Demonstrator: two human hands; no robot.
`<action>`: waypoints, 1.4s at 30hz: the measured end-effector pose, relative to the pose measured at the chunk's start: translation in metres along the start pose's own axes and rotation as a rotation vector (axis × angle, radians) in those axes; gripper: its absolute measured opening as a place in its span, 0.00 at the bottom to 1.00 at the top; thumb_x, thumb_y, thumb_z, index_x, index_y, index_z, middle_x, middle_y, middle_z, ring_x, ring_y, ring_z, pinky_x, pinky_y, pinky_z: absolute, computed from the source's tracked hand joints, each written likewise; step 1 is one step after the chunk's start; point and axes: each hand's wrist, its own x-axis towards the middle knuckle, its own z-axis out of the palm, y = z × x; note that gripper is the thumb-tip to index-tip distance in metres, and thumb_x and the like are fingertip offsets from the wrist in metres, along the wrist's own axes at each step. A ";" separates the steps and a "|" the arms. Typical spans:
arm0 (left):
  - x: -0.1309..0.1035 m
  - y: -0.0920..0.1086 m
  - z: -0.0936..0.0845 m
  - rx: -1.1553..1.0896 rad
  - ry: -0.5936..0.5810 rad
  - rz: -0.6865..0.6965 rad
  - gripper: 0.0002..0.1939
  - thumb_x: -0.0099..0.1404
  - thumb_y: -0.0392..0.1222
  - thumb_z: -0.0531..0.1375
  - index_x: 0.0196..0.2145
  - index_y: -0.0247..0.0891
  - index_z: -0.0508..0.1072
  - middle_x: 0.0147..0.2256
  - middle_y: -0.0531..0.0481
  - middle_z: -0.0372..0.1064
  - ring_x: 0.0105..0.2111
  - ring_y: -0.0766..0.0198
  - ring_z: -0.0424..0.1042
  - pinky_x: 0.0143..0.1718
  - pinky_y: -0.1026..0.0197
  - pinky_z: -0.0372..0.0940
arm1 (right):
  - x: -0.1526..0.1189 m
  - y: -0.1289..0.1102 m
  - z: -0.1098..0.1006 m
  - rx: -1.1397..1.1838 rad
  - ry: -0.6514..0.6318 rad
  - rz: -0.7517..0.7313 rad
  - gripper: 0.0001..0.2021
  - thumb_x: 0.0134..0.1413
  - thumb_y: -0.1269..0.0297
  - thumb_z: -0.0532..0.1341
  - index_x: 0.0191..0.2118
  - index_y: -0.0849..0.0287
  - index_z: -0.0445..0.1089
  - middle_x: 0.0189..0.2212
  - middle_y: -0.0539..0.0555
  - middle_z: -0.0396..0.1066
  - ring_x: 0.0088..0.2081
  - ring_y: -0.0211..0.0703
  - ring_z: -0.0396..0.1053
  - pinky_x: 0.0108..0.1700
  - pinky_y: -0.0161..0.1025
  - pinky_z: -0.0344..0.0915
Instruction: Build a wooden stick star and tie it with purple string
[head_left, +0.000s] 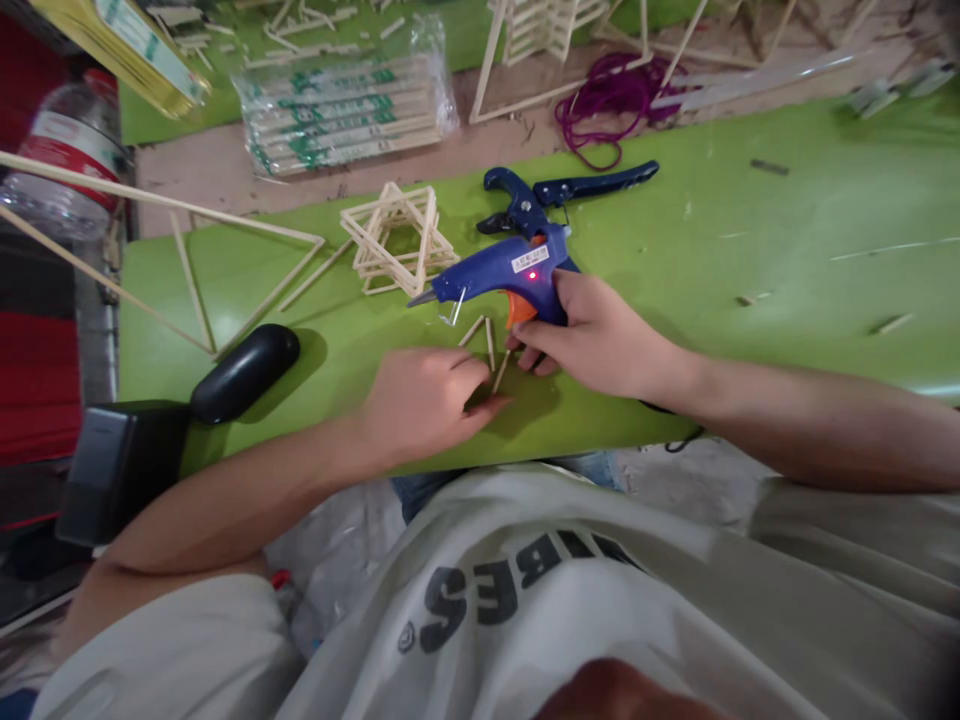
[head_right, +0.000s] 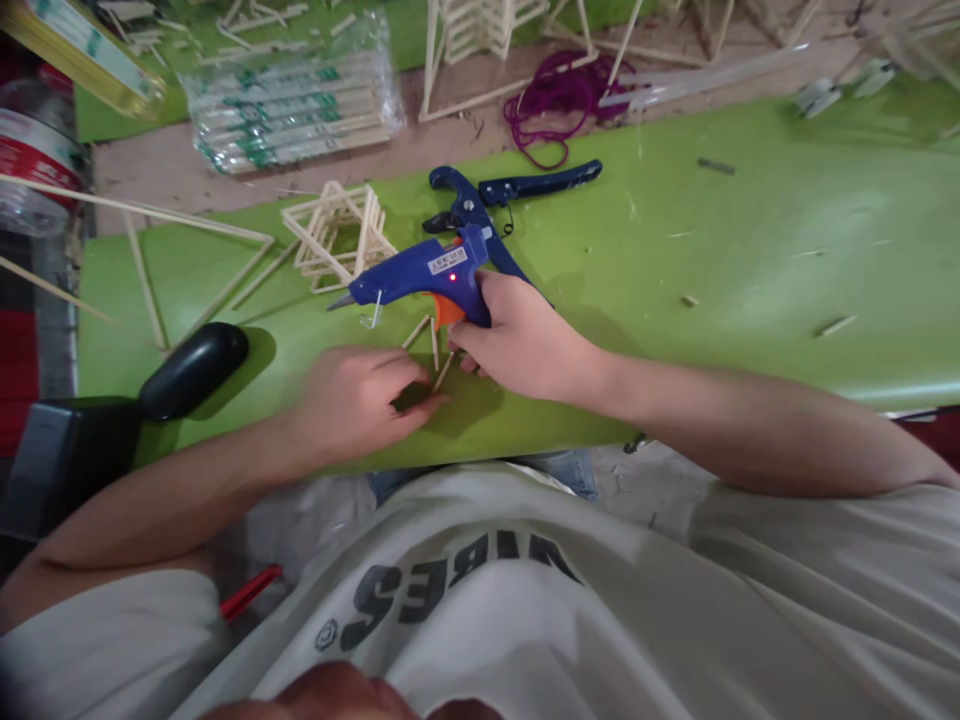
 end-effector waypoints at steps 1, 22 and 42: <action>0.000 0.001 -0.002 0.003 -0.010 0.001 0.17 0.81 0.53 0.64 0.38 0.41 0.83 0.35 0.46 0.83 0.32 0.55 0.79 0.31 0.51 0.60 | 0.000 0.001 0.000 -0.021 -0.004 -0.009 0.09 0.65 0.70 0.72 0.41 0.54 0.71 0.36 0.57 0.85 0.30 0.51 0.84 0.25 0.43 0.78; 0.005 -0.011 -0.056 0.282 -0.318 0.113 0.12 0.75 0.30 0.62 0.34 0.39 0.79 0.30 0.48 0.79 0.30 0.56 0.76 0.31 0.53 0.50 | -0.004 -0.005 -0.002 -0.035 0.005 -0.039 0.08 0.66 0.73 0.70 0.39 0.54 0.73 0.36 0.52 0.85 0.25 0.43 0.79 0.26 0.40 0.73; 0.007 0.001 -0.061 0.311 -0.434 -0.123 0.17 0.84 0.38 0.56 0.42 0.40 0.84 0.40 0.44 0.86 0.39 0.51 0.83 0.32 0.52 0.50 | -0.001 -0.008 -0.001 0.059 -0.001 -0.060 0.07 0.62 0.75 0.70 0.35 0.56 0.77 0.34 0.53 0.84 0.24 0.39 0.75 0.25 0.38 0.69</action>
